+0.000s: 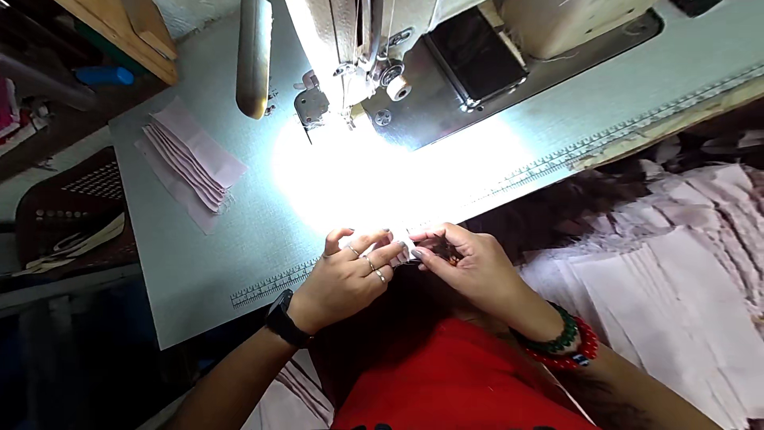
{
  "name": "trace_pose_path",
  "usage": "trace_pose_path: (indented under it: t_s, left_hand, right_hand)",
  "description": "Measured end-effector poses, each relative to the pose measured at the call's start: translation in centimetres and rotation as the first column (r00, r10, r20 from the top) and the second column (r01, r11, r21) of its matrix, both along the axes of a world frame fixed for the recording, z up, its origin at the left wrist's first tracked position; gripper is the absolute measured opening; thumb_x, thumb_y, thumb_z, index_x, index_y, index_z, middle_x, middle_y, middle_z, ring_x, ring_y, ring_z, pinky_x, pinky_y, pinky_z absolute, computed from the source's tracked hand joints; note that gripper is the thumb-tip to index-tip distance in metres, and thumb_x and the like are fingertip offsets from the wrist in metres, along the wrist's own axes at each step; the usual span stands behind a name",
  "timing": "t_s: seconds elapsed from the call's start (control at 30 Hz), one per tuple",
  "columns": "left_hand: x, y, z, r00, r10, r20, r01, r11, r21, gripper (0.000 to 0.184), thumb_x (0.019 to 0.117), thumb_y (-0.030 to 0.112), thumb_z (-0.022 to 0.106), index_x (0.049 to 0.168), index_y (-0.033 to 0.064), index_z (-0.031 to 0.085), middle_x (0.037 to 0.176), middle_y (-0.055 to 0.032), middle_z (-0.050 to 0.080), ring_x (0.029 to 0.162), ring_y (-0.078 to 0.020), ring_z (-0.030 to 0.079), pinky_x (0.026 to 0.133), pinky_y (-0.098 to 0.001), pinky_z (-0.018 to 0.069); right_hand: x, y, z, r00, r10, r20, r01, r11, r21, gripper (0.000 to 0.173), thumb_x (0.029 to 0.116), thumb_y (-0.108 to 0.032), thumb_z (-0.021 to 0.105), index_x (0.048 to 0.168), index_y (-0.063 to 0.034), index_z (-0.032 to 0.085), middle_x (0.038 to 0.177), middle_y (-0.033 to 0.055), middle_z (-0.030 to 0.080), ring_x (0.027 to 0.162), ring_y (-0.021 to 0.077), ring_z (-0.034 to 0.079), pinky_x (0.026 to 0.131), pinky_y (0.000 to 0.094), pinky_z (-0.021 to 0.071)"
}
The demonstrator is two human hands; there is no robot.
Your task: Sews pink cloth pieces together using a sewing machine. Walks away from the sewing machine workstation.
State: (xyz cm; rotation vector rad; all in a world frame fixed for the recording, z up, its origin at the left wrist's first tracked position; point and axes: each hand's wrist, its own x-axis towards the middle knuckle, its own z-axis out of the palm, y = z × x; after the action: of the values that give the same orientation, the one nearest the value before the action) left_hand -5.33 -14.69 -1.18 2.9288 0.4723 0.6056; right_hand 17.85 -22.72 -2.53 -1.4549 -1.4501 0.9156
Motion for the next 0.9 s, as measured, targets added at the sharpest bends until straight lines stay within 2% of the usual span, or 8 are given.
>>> trace_pose_path:
  t_s: [0.13,0.23,0.37,0.47,0.53,0.6,0.8,0.9]
  left_hand:
    - [0.0,0.1,0.0,1.0,-0.006,0.004,0.006,1.0,-0.005,0.018,0.1017,0.015,0.055,0.093,0.0154,0.07,0.132,0.0039,0.07,0.133,-0.0116,0.056,0.113,-0.0455,0.0302]
    - [0.0,0.1,0.0,1.0,-0.004,0.006,0.004,1.0,-0.002,0.018,0.1014,0.016,0.055,0.093,0.0156,0.071,0.131,0.0039,0.07,0.132,-0.0118,0.056,0.113,-0.0454,0.0301]
    - [0.1,0.1,0.1,0.999,-0.015,0.03,0.016,0.999,-0.041,0.017,0.1005,0.017,0.056,0.093,0.0157,0.071,0.128,0.0043,0.072,0.13,-0.0116,0.057,0.111,-0.0455,0.0299]
    - [0.7,0.1,0.8,0.997,0.009,0.083,0.002,0.99,-0.142,0.017,0.099,0.024,0.058,0.101,0.0167,0.074,0.119,0.0034,0.075,0.126,-0.0106,0.059,0.111,-0.0445,0.0296]
    - [1.5,0.3,1.2,0.994,0.085,0.069,-0.073,0.984,-0.16,0.03,0.0986,0.03,0.058,0.119,0.0173,0.075,0.125,0.0011,0.073,0.128,-0.013,0.059,0.111,-0.0461,0.0312]
    - [2.3,0.9,1.3,0.985,0.17,-0.034,-0.173,0.976,-0.131,0.034,0.1006,0.034,0.057,0.127,0.0202,0.073,0.137,0.0012,0.067,0.136,-0.0167,0.054,0.113,-0.0528,0.0302]
    - [2.3,1.7,0.9,0.969,0.22,-0.108,-0.234,0.962,-0.139,0.033,0.1024,0.037,0.055,0.127,0.0258,0.074,0.139,0.0058,0.066,0.139,-0.0157,0.051,0.115,-0.0563,0.0271]
    - [2.1,2.6,1.1,0.976,0.206,-0.075,-0.214,0.969,-0.119,0.027,0.1026,0.032,0.056,0.119,0.0267,0.077,0.132,0.0042,0.07,0.134,-0.0175,0.056,0.113,-0.0573,0.0297]
  right_hand:
    - [1.2,-0.5,-0.9,0.984,0.1,0.149,-0.124,0.978,0.165,0.022,0.0994,-0.02,0.062,0.117,-0.0102,0.071,0.101,0.0021,0.074,0.087,0.004,0.068,0.077,0.0202,0.0577]
    - [1.5,-0.3,-1.8,0.932,0.08,0.354,-0.207,0.919,0.337,0.023,0.0993,-0.017,0.061,0.12,-0.0144,0.071,0.102,0.0081,0.073,0.088,0.0161,0.071,0.072,0.031,0.0578]
    - [2.0,0.4,-2.6,0.891,0.067,0.448,-0.287,0.849,0.444,0.025,0.0988,-0.012,0.055,0.114,-0.0156,0.074,0.104,0.0088,0.073,0.093,0.0203,0.069,0.076,0.0328,0.0558]
    - [2.4,0.6,-1.4,0.854,0.094,0.512,-0.352,0.829,0.434,0.026,0.1001,-0.01,0.053,0.114,-0.0147,0.074,0.117,0.0079,0.075,0.1,0.0236,0.07,0.078,0.0357,0.0556]
    - [2.7,0.9,-0.9,0.826,0.091,0.556,-0.376,0.823,0.425,0.024,0.0983,-0.009,0.054,0.11,-0.0138,0.074,0.117,0.0064,0.075,0.098,0.0241,0.07,0.075,0.036,0.0553]
    - [2.8,1.0,-0.9,0.813,0.094,0.574,-0.389,0.822,0.416,0.025,0.0983,-0.009,0.054,0.11,-0.0142,0.075,0.118,0.0051,0.075,0.099,0.0239,0.07,0.075,0.0358,0.0552]
    - [3.3,1.4,-0.1,0.772,0.131,0.622,-0.429,0.83,0.357,0.03,0.0977,-0.011,0.053,0.117,-0.0171,0.075,0.12,0.0025,0.075,0.096,0.0247,0.071,0.069,0.0381,0.0556]
    - [3.3,2.4,0.8,0.73,0.147,0.667,-0.45,0.839,0.307,0.032,0.0982,-0.015,0.051,0.12,-0.0178,0.075,0.124,-0.0008,0.074,0.093,0.0243,0.07,0.066,0.0376,0.0527]
